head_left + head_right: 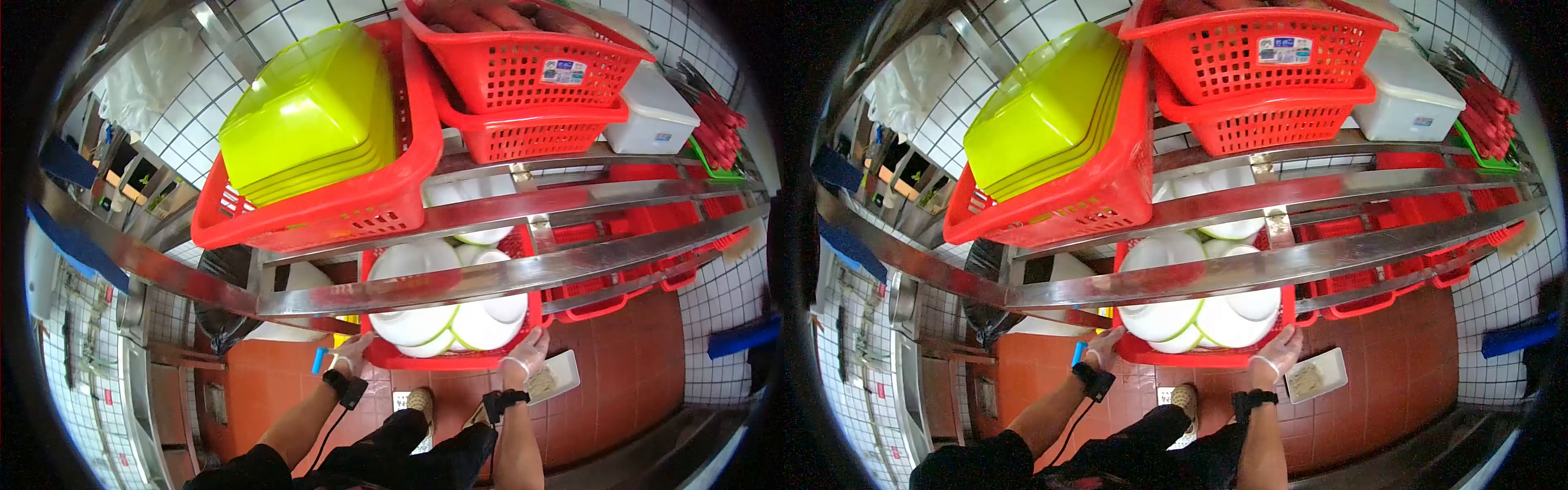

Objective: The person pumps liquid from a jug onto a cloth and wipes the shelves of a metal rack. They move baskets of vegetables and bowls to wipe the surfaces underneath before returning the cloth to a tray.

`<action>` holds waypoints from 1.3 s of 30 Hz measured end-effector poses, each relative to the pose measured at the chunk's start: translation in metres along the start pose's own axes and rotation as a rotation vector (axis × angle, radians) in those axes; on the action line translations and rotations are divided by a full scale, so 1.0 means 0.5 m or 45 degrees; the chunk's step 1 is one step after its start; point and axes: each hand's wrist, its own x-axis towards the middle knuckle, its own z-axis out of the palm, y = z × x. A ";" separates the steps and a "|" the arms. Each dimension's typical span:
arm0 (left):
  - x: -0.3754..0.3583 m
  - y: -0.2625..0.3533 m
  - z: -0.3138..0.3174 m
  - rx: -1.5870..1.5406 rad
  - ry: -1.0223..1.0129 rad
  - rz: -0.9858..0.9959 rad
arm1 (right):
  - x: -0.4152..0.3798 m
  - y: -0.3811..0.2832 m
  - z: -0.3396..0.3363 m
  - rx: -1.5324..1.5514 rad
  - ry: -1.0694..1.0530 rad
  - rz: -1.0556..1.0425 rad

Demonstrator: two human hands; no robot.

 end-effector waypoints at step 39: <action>0.063 -0.086 -0.111 -0.131 0.171 0.046 | -0.068 -0.139 0.036 -0.184 -0.293 0.264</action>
